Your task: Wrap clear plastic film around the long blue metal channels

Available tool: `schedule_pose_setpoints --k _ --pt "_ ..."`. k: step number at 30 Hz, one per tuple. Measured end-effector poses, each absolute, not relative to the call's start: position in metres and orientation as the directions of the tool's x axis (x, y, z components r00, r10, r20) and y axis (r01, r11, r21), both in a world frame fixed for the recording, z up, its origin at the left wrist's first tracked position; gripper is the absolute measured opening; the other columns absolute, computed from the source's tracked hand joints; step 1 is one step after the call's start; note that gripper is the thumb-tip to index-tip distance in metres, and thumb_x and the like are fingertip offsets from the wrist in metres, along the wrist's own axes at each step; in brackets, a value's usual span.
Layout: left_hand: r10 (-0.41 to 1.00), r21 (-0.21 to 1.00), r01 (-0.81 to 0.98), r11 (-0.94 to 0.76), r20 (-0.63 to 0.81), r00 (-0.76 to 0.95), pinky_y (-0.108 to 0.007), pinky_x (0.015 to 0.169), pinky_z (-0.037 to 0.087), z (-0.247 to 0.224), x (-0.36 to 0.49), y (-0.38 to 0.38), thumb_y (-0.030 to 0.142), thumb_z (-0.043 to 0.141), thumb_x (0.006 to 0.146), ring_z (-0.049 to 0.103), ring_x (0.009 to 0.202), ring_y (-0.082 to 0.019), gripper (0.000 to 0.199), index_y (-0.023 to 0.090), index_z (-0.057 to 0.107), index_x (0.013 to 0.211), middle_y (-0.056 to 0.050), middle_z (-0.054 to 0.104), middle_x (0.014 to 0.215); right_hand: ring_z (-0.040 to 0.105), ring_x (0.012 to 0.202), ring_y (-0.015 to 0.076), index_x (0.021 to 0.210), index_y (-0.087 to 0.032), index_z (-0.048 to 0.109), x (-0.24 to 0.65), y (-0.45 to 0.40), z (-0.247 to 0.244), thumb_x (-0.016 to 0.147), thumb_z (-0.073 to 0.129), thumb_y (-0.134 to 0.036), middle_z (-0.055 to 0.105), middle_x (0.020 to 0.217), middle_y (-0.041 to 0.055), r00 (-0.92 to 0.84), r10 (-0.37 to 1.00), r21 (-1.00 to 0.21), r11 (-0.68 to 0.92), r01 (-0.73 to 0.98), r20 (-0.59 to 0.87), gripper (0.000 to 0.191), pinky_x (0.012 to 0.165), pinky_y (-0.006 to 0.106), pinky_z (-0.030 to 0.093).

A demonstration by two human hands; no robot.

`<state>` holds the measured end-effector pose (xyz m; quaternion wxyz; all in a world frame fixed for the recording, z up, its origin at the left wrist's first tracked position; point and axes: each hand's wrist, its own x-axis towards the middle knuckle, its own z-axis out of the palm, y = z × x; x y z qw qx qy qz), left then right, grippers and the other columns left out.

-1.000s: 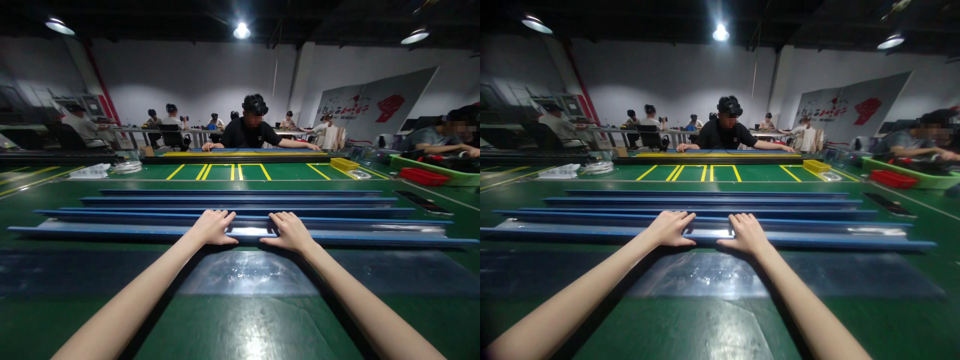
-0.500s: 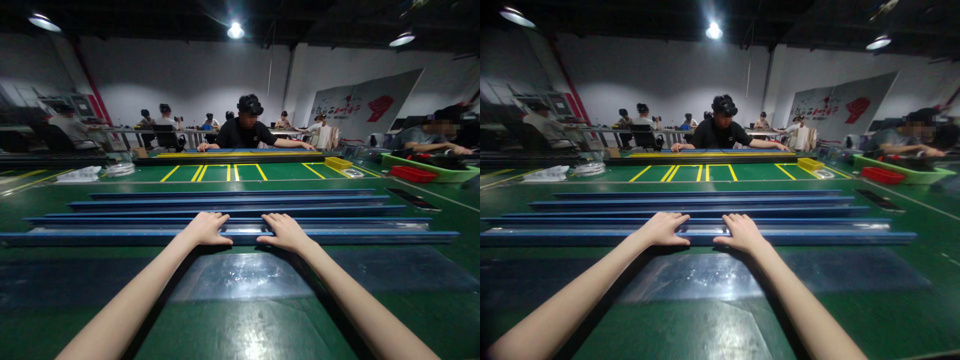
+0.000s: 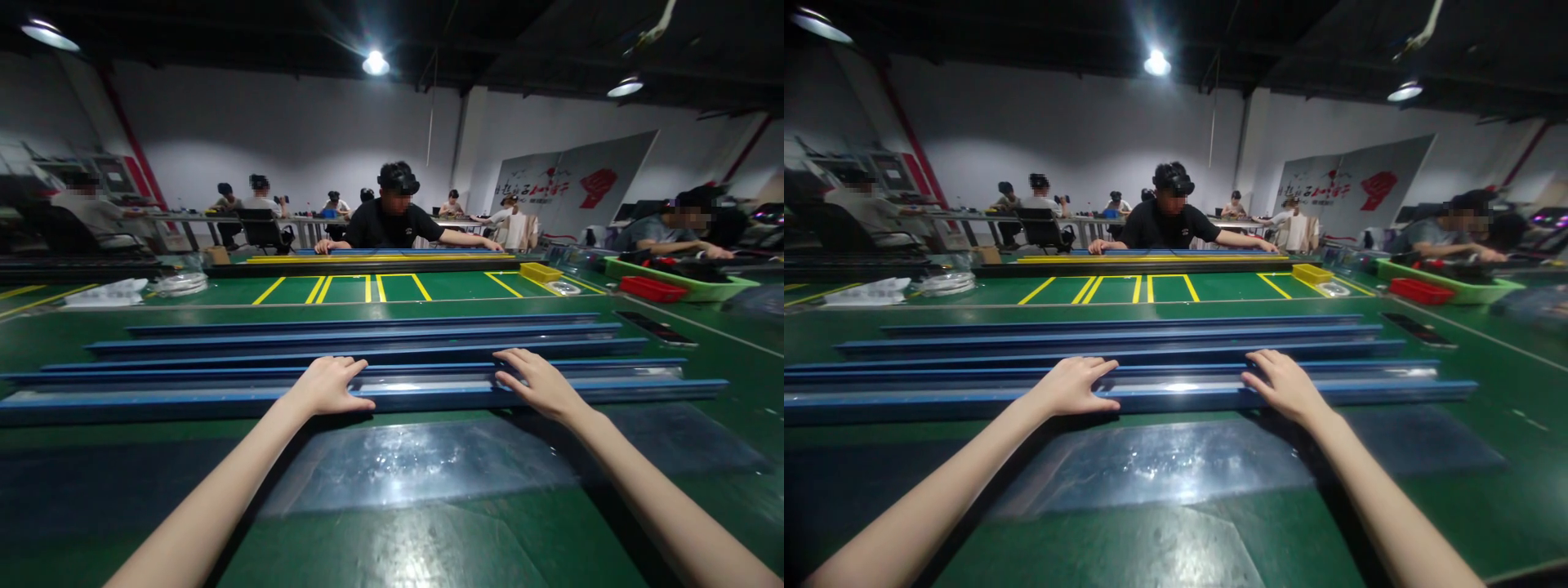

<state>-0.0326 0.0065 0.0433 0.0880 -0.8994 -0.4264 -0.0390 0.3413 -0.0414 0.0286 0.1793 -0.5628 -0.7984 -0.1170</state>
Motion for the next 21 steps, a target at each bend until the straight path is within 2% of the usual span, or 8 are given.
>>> schedule_pose_setpoints --k 4,8,12,16,21 --pt "0.766 -0.127 0.781 -0.612 0.151 0.625 -0.034 0.084 0.041 0.043 -0.043 0.005 0.069 0.045 0.067 0.056 0.100 -0.025 0.073 0.019 0.048 0.121 -0.010 0.059 0.113 0.056 0.094 0.0200 0.102 -0.018 0.058 0.359 -0.043 0.024 0.087 0.030 -0.043 0.062 0.102 0.0078 -0.251 0.861 0.015 0.273 0.962 0.441 0.040 0.083 0.033 0.042" --pt "0.771 -0.148 0.786 -0.600 0.158 0.617 -0.033 0.084 0.041 0.042 -0.055 0.003 0.068 0.045 0.068 0.056 0.101 -0.024 0.071 0.021 0.048 0.120 -0.009 0.058 0.113 0.057 0.085 0.0183 0.091 -0.017 0.061 0.360 -0.041 0.015 0.088 0.028 -0.038 0.064 0.090 0.0072 -0.241 0.860 0.110 0.214 0.971 0.450 0.039 0.076 0.029 0.042" --pt "0.740 -0.174 0.763 -0.623 0.185 0.647 -0.034 0.083 0.041 0.038 -0.063 0.004 0.063 0.037 0.077 0.056 0.098 -0.023 0.064 0.016 0.049 0.119 -0.010 0.059 0.110 0.056 0.076 0.0178 0.081 -0.016 0.061 0.348 -0.038 0.013 0.088 0.026 -0.031 0.063 0.078 0.0074 -0.235 0.856 0.191 0.162 0.968 0.461 0.039 0.071 0.028 0.038" --pt "0.692 -0.160 0.751 -0.641 0.305 0.655 -0.033 0.083 0.039 0.034 -0.058 0.004 0.050 0.027 0.087 0.054 0.097 -0.020 0.048 0.019 0.054 0.111 -0.007 0.060 0.108 0.054 0.071 0.0171 0.078 -0.016 0.059 0.332 -0.036 0.017 0.088 0.026 -0.028 0.061 0.072 0.0061 -0.216 0.867 0.186 0.146 0.972 0.449 0.036 0.068 0.027 0.034" --pt "0.611 -0.142 0.719 -0.680 0.433 0.663 -0.033 0.080 0.039 0.034 -0.014 -0.003 0.039 0.034 0.088 0.053 0.096 -0.020 0.038 0.016 0.054 0.110 -0.008 0.059 0.108 0.053 0.073 0.0169 0.074 -0.016 0.058 0.299 -0.032 0.022 0.087 0.028 -0.028 0.060 0.071 0.0063 -0.170 0.899 0.151 0.118 0.981 0.404 0.035 0.069 0.027 0.030"
